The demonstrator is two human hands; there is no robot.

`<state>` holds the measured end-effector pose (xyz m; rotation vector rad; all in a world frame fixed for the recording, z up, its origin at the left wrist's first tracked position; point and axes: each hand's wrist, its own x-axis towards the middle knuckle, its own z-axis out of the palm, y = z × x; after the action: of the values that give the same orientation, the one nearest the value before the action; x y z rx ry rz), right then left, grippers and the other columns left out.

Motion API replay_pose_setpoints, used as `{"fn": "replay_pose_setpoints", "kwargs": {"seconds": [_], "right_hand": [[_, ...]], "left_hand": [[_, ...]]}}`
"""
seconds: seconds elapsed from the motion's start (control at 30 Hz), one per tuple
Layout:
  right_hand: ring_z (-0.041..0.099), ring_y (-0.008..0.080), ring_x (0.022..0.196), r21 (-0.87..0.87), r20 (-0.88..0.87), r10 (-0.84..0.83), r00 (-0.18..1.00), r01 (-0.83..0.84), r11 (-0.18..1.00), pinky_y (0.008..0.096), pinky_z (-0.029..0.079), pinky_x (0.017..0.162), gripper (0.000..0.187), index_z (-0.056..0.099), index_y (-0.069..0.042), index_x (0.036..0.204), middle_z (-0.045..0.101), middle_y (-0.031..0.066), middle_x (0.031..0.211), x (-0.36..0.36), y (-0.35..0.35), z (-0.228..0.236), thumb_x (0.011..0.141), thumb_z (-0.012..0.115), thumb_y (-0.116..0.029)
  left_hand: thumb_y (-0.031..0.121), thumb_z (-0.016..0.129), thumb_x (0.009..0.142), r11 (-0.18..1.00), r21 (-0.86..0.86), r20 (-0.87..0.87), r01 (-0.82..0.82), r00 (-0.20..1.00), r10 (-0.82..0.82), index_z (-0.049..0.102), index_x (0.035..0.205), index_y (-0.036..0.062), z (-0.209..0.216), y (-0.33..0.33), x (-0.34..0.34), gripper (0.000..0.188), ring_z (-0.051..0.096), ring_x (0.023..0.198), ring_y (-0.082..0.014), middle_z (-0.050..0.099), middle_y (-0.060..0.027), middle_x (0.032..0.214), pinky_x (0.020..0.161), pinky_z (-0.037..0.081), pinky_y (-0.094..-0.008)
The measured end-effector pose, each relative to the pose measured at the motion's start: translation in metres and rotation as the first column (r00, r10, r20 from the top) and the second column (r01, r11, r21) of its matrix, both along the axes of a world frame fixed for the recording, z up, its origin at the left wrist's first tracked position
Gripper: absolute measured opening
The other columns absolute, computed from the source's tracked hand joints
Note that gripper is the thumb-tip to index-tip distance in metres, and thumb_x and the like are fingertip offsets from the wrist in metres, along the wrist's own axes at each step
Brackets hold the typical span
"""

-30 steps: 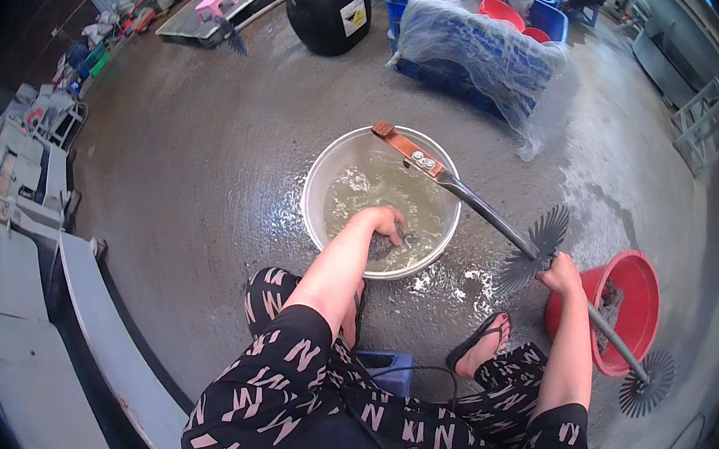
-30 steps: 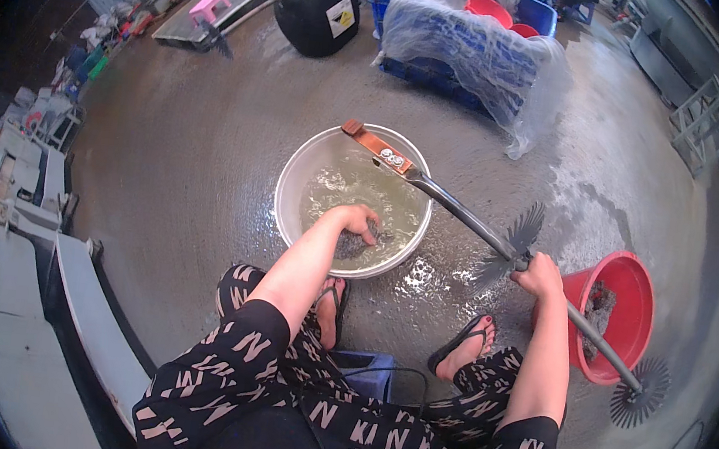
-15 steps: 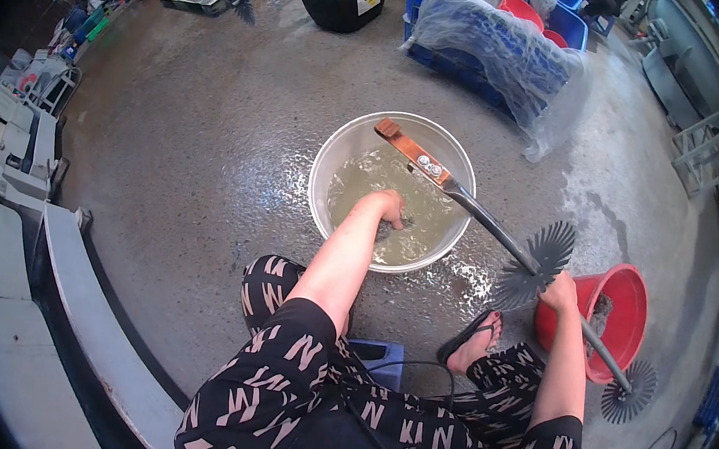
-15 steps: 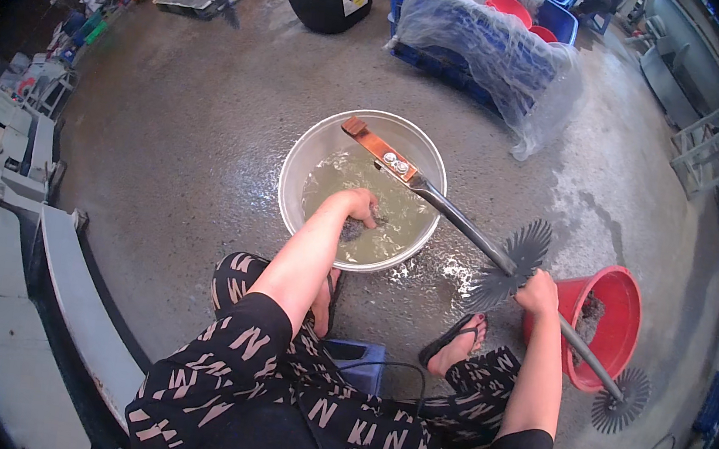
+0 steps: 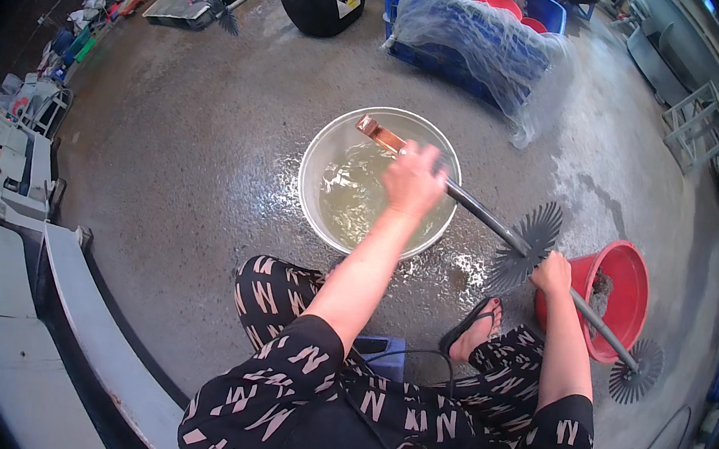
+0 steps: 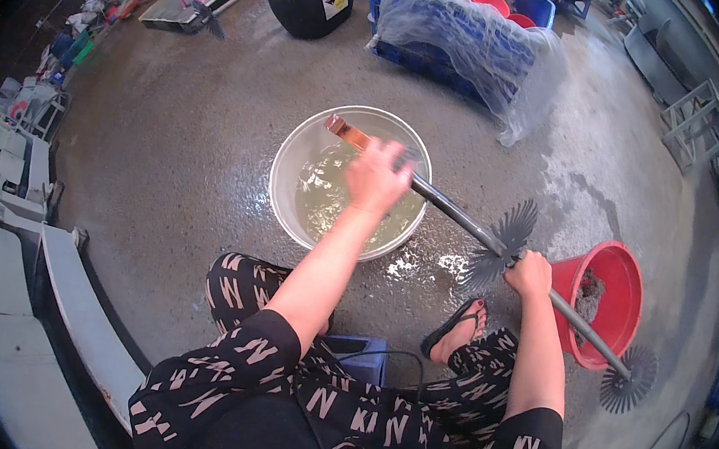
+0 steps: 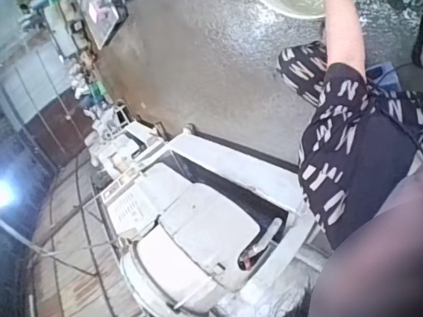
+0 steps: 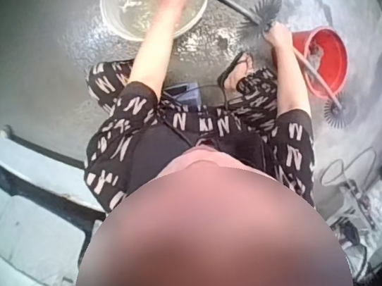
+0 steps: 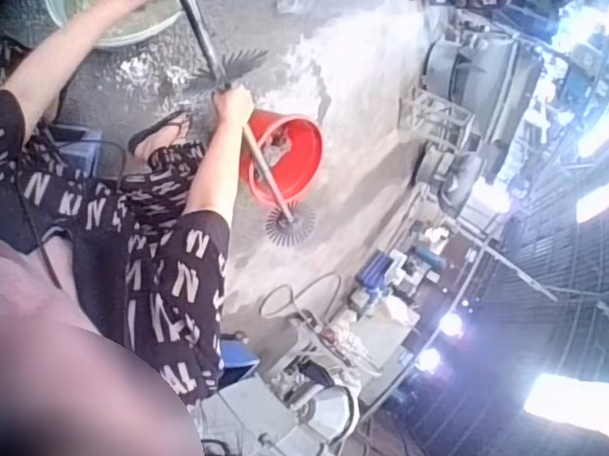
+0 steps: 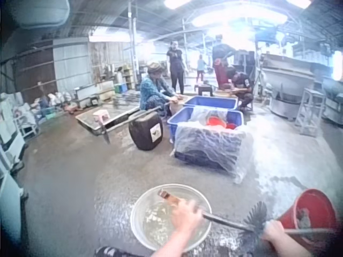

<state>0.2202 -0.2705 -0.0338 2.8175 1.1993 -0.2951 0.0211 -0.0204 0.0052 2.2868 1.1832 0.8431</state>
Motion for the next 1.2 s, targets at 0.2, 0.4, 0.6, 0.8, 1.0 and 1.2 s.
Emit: {"fn": "replay_pose_setpoints", "kwargs": {"seconds": [0.2, 0.4, 0.6, 0.8, 1.0, 1.2], "right_hand": [[0.065, 0.0357, 0.084, 0.003, -0.012, -0.046, 0.999, 0.046, 0.999, 0.0428, 0.052, 0.078, 0.029, 0.068, 0.0, 0.081, 0.066, 0.0219, 0.086, -0.002, -0.002, 0.007, 0.066, 0.069, -0.025], [0.064, 0.0348, 0.088, -0.022, -0.025, -0.084, 0.996, 0.084, 0.996, 0.0423, 0.052, 0.08, 0.035, 0.068, -0.001, 0.085, 0.066, 0.0216, 0.09, -0.002, 0.003, 0.004, 0.065, 0.073, -0.029], [0.065, 0.0354, 0.086, -0.016, -0.013, -0.076, 0.997, 0.076, 0.997, 0.0426, 0.052, 0.079, 0.036, 0.068, -0.001, 0.087, 0.066, 0.0214, 0.088, -0.003, 0.002, 0.007, 0.065, 0.072, -0.029], [0.065, 0.0352, 0.086, -0.024, -0.05, -0.058, 0.997, 0.056, 0.998, 0.0427, 0.052, 0.079, 0.037, 0.069, 0.0, 0.085, 0.066, 0.022, 0.088, -0.001, 0.005, 0.003, 0.065, 0.071, -0.031], [0.065, 0.0336, 0.087, -0.07, -0.028, -0.064, 0.998, 0.062, 0.996, 0.0416, 0.053, 0.079, 0.042, 0.069, 0.0, 0.083, 0.067, 0.0209, 0.088, 0.0, 0.003, 0.008, 0.065, 0.074, -0.037], [0.065, 0.0332, 0.087, -0.035, -0.067, -0.032, 0.997, 0.03, 0.999, 0.0409, 0.053, 0.079, 0.041, 0.068, 0.0, 0.084, 0.067, 0.0204, 0.088, 0.004, 0.003, 0.0, 0.065, 0.074, -0.036]], "left_hand": [[0.031, 0.072, 0.071, 0.96, 0.198, -0.164, 0.199, 0.972, -0.168, 0.064, 0.092, 0.0185, -0.007, -0.004, 0.024, 0.025, 0.062, 0.081, -0.0275, 0.056, -0.0079, 0.087, 0.062, 0.053, -0.0412], [0.022, 0.071, 0.066, 0.933, 0.226, -0.081, 0.28, 0.96, -0.269, 0.063, 0.091, 0.0197, -0.015, -0.023, 0.025, 0.026, 0.062, 0.078, -0.0276, 0.055, -0.0074, 0.085, 0.059, 0.053, -0.0417], [0.016, 0.069, 0.065, 0.948, 0.237, -0.163, 0.212, 0.971, -0.176, 0.063, 0.092, 0.0187, -0.014, 0.006, 0.031, 0.028, 0.061, 0.078, -0.0273, 0.054, -0.0082, 0.086, 0.061, 0.053, -0.0404], [0.02, 0.071, 0.066, 0.84, 0.192, -0.26, 0.507, 0.852, -0.455, 0.062, 0.097, 0.0201, -0.019, -0.076, 0.047, 0.033, 0.062, 0.079, -0.0285, 0.054, -0.0093, 0.088, 0.062, 0.052, -0.0419], [0.026, 0.071, 0.07, 0.965, 0.068, -0.16, 0.252, 0.958, -0.239, 0.062, 0.101, 0.0207, -0.013, -0.022, 0.048, 0.033, 0.062, 0.084, -0.0307, 0.056, -0.0092, 0.09, 0.065, 0.051, -0.0445], [0.02, 0.069, 0.068, 0.919, 0.219, -0.167, 0.328, 0.941, -0.296, 0.063, 0.097, 0.0192, -0.026, -0.038, 0.041, 0.029, 0.061, 0.079, -0.0284, 0.056, -0.0097, 0.09, 0.063, 0.052, -0.0425]]}}
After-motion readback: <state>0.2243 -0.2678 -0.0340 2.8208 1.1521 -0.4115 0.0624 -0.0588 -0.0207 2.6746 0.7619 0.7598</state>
